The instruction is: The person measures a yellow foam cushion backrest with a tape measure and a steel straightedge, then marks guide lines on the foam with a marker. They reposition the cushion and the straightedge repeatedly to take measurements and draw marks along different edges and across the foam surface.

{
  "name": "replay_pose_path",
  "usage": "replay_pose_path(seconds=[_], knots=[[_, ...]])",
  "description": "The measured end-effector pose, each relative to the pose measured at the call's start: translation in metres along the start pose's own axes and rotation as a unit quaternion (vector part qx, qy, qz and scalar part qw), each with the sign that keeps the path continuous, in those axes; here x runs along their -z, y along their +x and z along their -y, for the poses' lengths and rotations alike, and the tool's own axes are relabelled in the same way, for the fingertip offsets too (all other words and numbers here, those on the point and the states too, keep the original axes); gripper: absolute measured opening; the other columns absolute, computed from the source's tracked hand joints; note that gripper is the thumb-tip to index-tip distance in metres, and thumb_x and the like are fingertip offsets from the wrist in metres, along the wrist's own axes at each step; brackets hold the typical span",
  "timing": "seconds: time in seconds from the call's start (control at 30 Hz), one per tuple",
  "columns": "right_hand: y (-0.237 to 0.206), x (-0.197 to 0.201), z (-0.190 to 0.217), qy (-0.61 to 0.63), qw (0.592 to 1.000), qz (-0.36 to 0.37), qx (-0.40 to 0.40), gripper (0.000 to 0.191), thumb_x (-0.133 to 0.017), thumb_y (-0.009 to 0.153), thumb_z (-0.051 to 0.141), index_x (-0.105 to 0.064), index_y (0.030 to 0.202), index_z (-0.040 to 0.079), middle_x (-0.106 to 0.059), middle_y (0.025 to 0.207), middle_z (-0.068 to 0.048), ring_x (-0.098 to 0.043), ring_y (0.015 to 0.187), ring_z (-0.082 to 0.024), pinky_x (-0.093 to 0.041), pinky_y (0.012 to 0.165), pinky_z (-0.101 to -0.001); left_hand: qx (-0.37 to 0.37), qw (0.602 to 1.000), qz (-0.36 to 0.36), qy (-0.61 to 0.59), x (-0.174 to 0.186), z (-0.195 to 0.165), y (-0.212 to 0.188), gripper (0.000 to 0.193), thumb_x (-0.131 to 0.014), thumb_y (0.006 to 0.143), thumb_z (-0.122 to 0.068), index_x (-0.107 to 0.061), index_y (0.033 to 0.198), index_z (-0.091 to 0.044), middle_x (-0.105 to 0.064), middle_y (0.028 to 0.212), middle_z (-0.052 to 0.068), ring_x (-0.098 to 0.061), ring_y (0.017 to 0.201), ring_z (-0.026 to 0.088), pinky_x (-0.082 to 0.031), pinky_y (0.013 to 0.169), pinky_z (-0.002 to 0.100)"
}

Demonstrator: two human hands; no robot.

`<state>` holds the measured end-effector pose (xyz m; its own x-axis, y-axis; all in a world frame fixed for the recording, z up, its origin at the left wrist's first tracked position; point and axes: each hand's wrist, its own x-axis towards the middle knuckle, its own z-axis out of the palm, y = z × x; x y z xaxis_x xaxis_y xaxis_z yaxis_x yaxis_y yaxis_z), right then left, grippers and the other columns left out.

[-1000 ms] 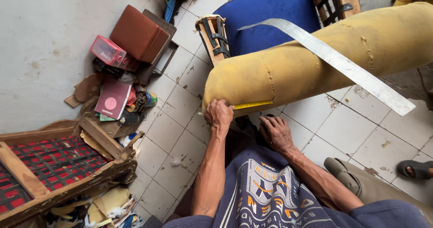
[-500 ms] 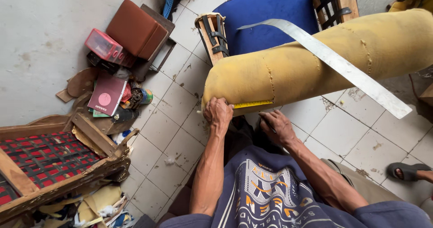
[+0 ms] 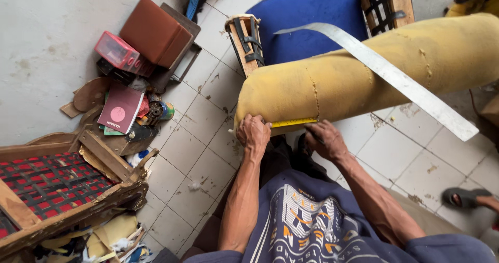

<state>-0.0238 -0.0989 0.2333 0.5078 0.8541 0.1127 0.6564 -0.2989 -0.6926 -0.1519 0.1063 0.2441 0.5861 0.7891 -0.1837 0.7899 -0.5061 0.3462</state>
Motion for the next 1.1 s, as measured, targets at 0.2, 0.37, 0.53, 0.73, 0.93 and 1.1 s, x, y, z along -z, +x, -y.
replay_pose_path(seconds=[0.2,0.37,0.53,0.73,0.93,1.1], knots=[[-0.024,0.063,0.013,-0.014,0.983,-0.181,0.030,0.031,-0.063,0.095,0.006,-0.068,0.125,0.005,-0.071,0.116,-0.018,-0.071,0.098,-0.033,-0.057,0.082,-0.0394,-0.015,0.999,-0.001,-0.043,0.007,0.006,0.001,0.025,-0.085,0.073,-0.035,-0.078,0.078,-0.011,-0.069,0.092,0.011,-0.066,0.093,0.033,-0.053,0.077,0.050],[-0.034,0.131,-0.035,-0.384,0.893,-0.206,-0.111,0.058,-0.086,0.087,0.043,-0.065,0.125,0.005,-0.066,0.106,-0.015,-0.060,0.102,-0.034,-0.044,0.090,-0.0524,0.010,0.980,0.074,-0.186,0.019,0.027,-0.001,0.035,-0.079,0.080,-0.045,-0.077,0.085,-0.011,-0.073,0.090,0.012,-0.070,0.084,0.033,-0.054,0.075,0.046],[-0.030,0.172,-0.093,-0.405,0.894,-0.122,-0.145,0.048,-0.077,0.078,0.026,-0.062,0.120,0.008,-0.067,0.117,-0.015,-0.060,0.119,-0.032,-0.040,0.093,-0.0491,-0.010,0.984,0.069,-0.164,0.015,0.011,-0.019,0.037,-0.079,0.080,-0.047,-0.077,0.084,-0.011,-0.072,0.088,0.014,-0.070,0.084,0.035,-0.053,0.074,0.048],[0.005,0.253,-0.180,-0.320,0.926,0.036,-0.195,0.033,-0.074,0.089,0.028,-0.063,0.116,0.013,-0.069,0.108,-0.012,-0.065,0.101,-0.032,-0.048,0.084,-0.0447,-0.034,0.982,0.043,-0.179,-0.035,-0.070,-0.046,0.034,-0.081,0.079,-0.043,-0.076,0.084,-0.010,-0.070,0.089,0.014,-0.069,0.083,0.035,-0.054,0.074,0.047],[0.058,0.332,-0.288,-0.330,0.929,0.080,-0.149,0.035,-0.073,0.090,0.028,-0.066,0.123,0.019,-0.071,0.115,-0.008,-0.066,0.107,-0.031,-0.046,0.092,-0.0538,-0.076,0.971,-0.020,-0.227,-0.107,-0.234,-0.074,0.028,-0.083,0.078,-0.039,-0.077,0.082,-0.012,-0.063,0.097,0.011,-0.067,0.085,0.031,-0.055,0.073,0.045],[0.063,0.348,-0.334,-0.318,0.946,0.052,-0.047,0.042,-0.075,0.083,0.027,-0.067,0.124,0.022,-0.071,0.122,-0.008,-0.058,0.126,-0.032,-0.041,0.096,-0.0622,-0.046,0.985,-0.007,-0.168,-0.142,-0.349,-0.076,0.026,-0.082,0.079,-0.038,-0.078,0.082,-0.012,-0.062,0.099,0.009,-0.065,0.085,0.034,-0.053,0.070,0.049]])
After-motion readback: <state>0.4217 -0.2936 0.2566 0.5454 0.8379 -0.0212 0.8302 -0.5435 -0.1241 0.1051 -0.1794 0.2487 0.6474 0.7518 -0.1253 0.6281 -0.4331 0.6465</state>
